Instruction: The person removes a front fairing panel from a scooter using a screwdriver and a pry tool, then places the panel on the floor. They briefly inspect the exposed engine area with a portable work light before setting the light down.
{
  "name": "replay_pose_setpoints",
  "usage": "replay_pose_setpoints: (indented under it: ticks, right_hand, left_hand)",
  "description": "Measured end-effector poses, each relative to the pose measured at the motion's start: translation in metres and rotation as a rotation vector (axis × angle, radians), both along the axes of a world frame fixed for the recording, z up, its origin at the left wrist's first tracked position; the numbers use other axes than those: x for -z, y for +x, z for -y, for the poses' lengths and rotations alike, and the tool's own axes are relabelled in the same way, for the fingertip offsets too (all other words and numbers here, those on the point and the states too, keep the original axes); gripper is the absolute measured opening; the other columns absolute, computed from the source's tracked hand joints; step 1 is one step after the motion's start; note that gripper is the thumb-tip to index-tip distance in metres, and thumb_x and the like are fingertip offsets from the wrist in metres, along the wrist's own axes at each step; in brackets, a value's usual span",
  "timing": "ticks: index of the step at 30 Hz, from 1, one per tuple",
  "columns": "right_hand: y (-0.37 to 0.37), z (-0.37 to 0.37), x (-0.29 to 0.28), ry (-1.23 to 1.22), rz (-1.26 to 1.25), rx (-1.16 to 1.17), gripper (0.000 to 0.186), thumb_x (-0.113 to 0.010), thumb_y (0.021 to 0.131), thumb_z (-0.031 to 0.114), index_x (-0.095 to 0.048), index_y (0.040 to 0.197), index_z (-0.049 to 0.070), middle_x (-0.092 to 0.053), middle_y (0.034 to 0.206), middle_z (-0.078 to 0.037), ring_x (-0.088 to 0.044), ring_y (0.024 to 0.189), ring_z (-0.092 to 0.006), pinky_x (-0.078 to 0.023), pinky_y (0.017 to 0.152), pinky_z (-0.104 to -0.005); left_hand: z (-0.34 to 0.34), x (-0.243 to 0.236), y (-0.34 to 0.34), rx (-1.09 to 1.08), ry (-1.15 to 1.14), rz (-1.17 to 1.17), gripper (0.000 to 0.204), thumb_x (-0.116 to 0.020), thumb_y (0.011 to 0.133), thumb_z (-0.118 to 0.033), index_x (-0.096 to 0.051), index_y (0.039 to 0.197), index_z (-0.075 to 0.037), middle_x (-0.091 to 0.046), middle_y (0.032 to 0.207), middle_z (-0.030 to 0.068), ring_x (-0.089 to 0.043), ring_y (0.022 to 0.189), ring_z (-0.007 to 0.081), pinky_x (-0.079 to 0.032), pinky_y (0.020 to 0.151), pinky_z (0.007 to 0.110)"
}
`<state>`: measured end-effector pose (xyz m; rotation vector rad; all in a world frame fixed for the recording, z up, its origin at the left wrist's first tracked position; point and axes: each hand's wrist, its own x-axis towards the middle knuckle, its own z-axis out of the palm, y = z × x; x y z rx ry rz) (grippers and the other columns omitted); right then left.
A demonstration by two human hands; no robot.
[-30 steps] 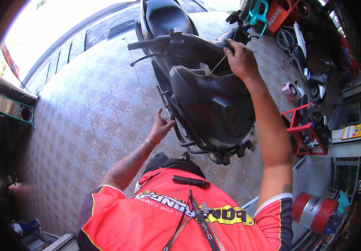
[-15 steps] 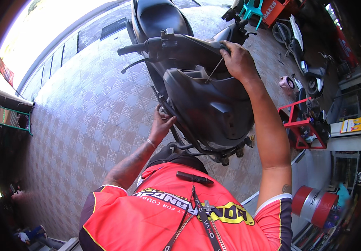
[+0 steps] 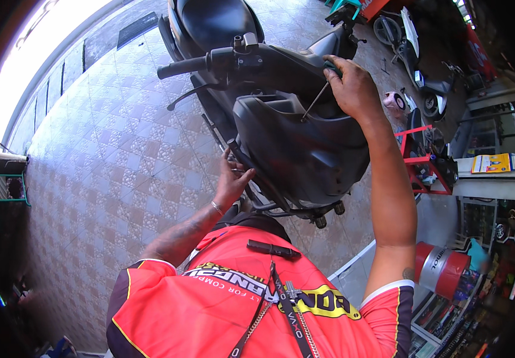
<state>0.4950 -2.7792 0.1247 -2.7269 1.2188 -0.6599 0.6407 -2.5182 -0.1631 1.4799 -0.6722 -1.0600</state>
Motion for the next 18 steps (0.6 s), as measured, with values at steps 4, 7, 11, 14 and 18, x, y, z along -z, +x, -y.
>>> replay_pose_setpoints:
  ticks: [4,7,11,14,18]
  right_hand:
    - [0.007,-0.003,0.002,0.045,-0.009,0.038,0.033,-0.061,0.095,0.026,-0.068,0.121,0.007,-0.068,0.111,-0.019,-0.065,0.103,-0.039,-0.052,0.09,-0.0457]
    - [0.009,-0.006,0.001,0.07,-0.051,0.076,0.033,-0.063,0.096,0.023,-0.068,0.124,0.008,-0.069,0.117,-0.021,-0.067,0.108,-0.037,-0.051,0.094,-0.0418]
    - [0.012,-0.008,-0.005,0.086,-0.063,0.108,0.033,-0.063,0.096,0.024,-0.068,0.124,0.008,-0.069,0.116,-0.02,-0.066,0.108,-0.0374,-0.051,0.094,-0.043]
    - [0.016,-0.009,-0.007,0.075,-0.055,0.111,0.034,-0.062,0.095,0.026,-0.068,0.122,0.006,-0.068,0.112,-0.019,-0.065,0.105,-0.0381,-0.051,0.092,-0.0455]
    - [0.02,-0.007,-0.005,0.048,-0.097,0.123,0.034,-0.062,0.095,0.025,-0.068,0.122,0.006,-0.069,0.111,-0.02,-0.065,0.104,-0.0382,-0.051,0.091,-0.0459]
  left_hand:
    - [0.001,0.002,0.007,0.021,-0.011,-0.036,0.103,-0.081,0.085,-0.013,-0.007,0.157,-0.004,-0.054,0.103,0.0098,-0.065,0.087,0.0155,-0.056,0.075,0.029]
    - [-0.001,0.0,0.013,0.036,-0.014,-0.047,0.103,-0.081,0.085,-0.012,-0.007,0.157,-0.005,-0.053,0.103,0.0094,-0.064,0.085,0.0146,-0.056,0.073,0.028]
    - [0.001,-0.004,0.021,0.041,-0.002,-0.084,0.102,-0.08,0.085,-0.009,-0.008,0.157,-0.006,-0.052,0.102,0.0088,-0.064,0.082,0.0137,-0.056,0.072,0.028]
    - [0.003,-0.006,0.026,0.047,-0.009,-0.106,0.101,-0.08,0.085,-0.007,-0.008,0.157,-0.007,-0.052,0.102,0.0084,-0.064,0.082,0.0133,-0.055,0.072,0.028]
    - [0.006,-0.007,0.03,0.056,-0.003,-0.132,0.101,-0.079,0.086,-0.006,-0.008,0.157,-0.009,-0.052,0.101,0.0078,-0.064,0.081,0.013,-0.055,0.072,0.027]
